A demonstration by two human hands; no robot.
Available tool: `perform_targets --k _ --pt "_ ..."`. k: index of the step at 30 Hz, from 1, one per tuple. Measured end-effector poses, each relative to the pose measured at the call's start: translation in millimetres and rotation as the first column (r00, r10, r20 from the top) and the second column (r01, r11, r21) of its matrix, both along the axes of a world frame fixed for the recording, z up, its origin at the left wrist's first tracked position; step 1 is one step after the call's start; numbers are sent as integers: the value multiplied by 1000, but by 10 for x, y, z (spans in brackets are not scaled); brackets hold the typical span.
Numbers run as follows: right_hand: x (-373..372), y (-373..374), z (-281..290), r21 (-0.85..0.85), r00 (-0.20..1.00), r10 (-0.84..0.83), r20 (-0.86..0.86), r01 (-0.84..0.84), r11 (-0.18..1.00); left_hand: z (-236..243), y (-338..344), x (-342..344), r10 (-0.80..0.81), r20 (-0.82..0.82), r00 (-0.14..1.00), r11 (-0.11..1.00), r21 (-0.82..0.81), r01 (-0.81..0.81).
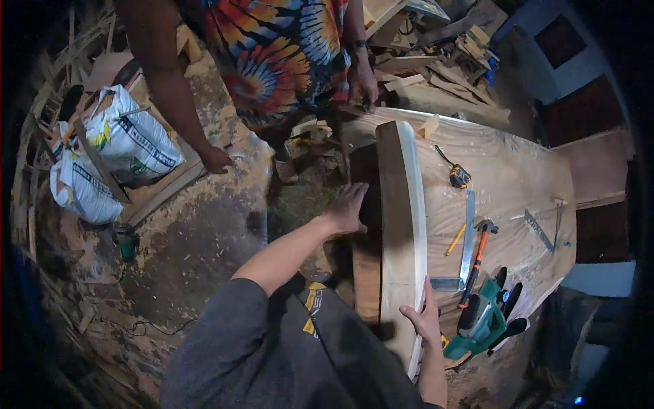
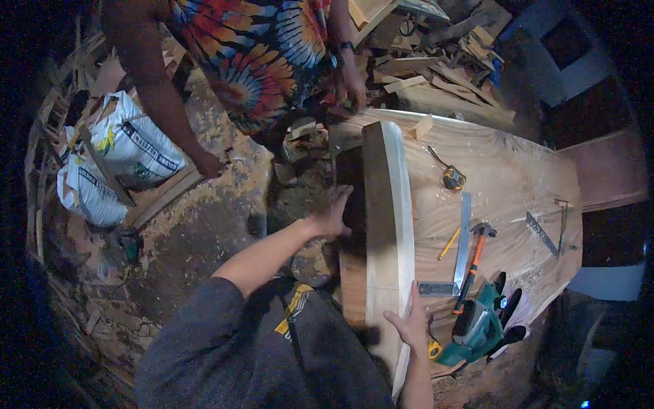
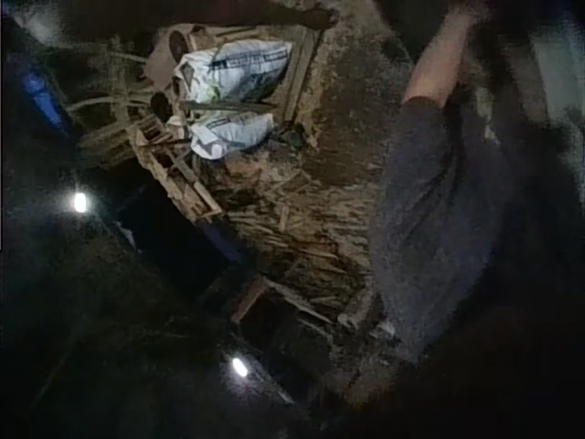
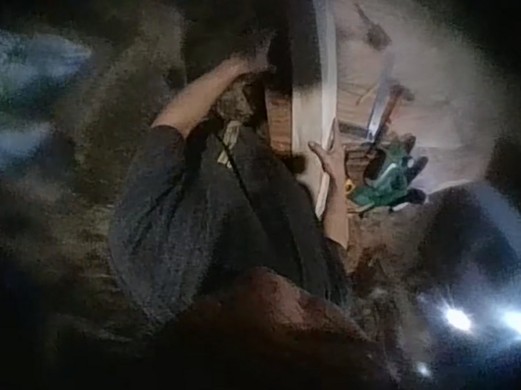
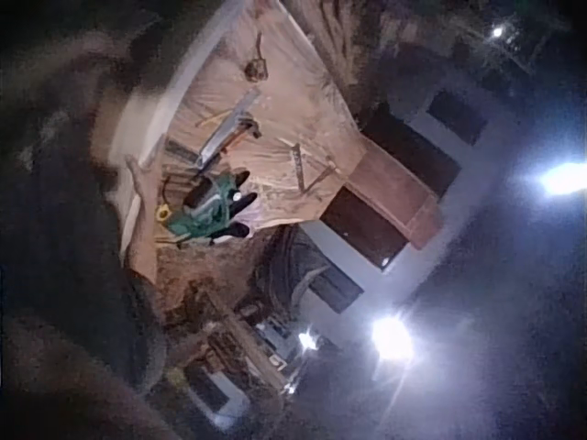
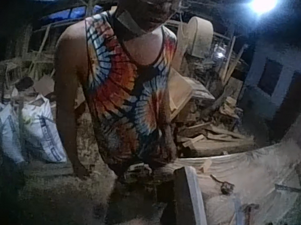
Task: The person hammers a wooden block into a larger curved wooden beam and then uses an electric planer to smooth the surface of the beam.
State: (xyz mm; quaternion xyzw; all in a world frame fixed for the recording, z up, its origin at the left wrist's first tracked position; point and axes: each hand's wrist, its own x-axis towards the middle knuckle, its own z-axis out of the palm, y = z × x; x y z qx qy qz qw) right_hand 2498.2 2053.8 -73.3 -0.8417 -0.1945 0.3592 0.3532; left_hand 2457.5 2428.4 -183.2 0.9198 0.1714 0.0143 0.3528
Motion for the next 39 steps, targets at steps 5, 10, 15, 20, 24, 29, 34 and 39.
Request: perform_targets --k 5,10,15,20,24,29,34,39 --pt "-79 33 -27 100 995 -96 -40 100 990 -219 -35 10 12 102 995 999 -32 -9" --pt "-31 38 -3 94 998 -60 -31 62 994 -415 35 39 11 116 993 997 72 -19" --pt "695 -493 -302 36 915 -338 220 339 940 -692 335 -279 394 37 918 700 -659 -274" --pt "1544 -968 -713 -247 617 -70 784 413 877 -1608 152 -1327 574 -575 583 -329 -814 -478" --pt "1927 -1518 -1184 -211 531 -102 841 497 842 -1269 -208 -1466 461 -636 619 -406 -771 -490" --pt "2193 -1315 -1258 -232 616 -109 781 447 864 -191 -592 -1548 486 -532 694 -266 -846 -463" --pt "2283 -1287 -826 -110 782 -405 473 509 854 231 -946 -1447 149 -373 916 -153 -924 -351" --pt "1333 -741 -103 345 735 -676 -51 648 679 447 -1120 -1670 -211 -213 954 89 -976 -198"
